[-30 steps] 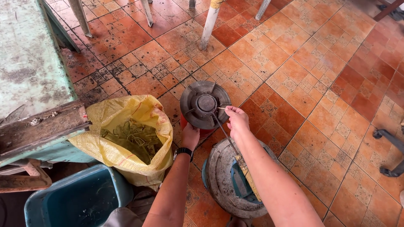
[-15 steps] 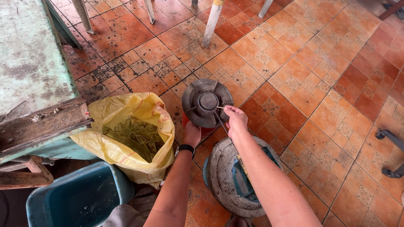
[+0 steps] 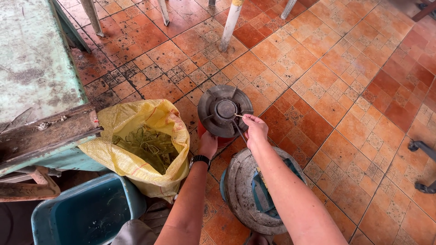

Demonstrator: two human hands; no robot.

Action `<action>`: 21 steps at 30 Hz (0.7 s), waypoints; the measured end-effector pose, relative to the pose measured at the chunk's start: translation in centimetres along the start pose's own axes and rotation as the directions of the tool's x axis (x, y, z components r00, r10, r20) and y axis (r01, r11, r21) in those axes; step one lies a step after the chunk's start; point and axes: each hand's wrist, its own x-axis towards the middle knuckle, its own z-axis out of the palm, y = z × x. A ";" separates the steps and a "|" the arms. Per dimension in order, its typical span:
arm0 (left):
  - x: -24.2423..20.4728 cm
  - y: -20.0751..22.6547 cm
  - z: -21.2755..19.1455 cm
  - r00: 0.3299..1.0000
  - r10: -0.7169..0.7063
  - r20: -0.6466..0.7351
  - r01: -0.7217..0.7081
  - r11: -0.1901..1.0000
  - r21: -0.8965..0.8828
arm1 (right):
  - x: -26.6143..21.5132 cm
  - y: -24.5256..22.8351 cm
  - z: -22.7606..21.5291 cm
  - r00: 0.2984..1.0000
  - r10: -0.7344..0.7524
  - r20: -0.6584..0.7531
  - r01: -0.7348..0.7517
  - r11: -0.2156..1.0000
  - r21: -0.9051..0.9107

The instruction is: Lighting a portable stove and preparing glass bottles and other equipment on a workbench.

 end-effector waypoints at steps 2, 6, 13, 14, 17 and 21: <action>0.1 -0.1 0.1 1.000 -0.004 0.001 0.004 1.000 -0.003 | 0.2 0.2 0.1 1.000 -0.007 -0.003 0.007 1.000 -0.003; -0.2 0.4 -0.1 1.000 -0.020 -0.005 0.020 1.000 0.015 | 0.8 0.6 0.2 1.000 -0.008 -0.002 0.007 1.000 -0.016; -3.9 3.9 -2.5 0.999 -0.046 -0.020 0.046 0.998 -0.034 | -3.1 -3.2 -4.8 0.994 0.043 -0.104 -0.031 0.993 0.111; -4.5 3.8 -3.0 0.996 -0.087 -0.025 0.086 0.996 -0.009 | -4.0 -4.7 -6.0 0.991 0.030 -0.130 -0.013 0.991 0.131; -6.4 3.5 -4.1 0.991 -0.123 -0.043 0.126 0.989 0.082 | -5.5 -9.3 -11.0 0.987 -0.015 -0.161 0.046 0.981 0.187; -7.7 3.2 -5.4 0.988 -0.149 0.047 0.135 0.967 0.215 | -8.5 -17.1 -17.9 0.985 -0.161 -0.063 0.172 0.946 0.276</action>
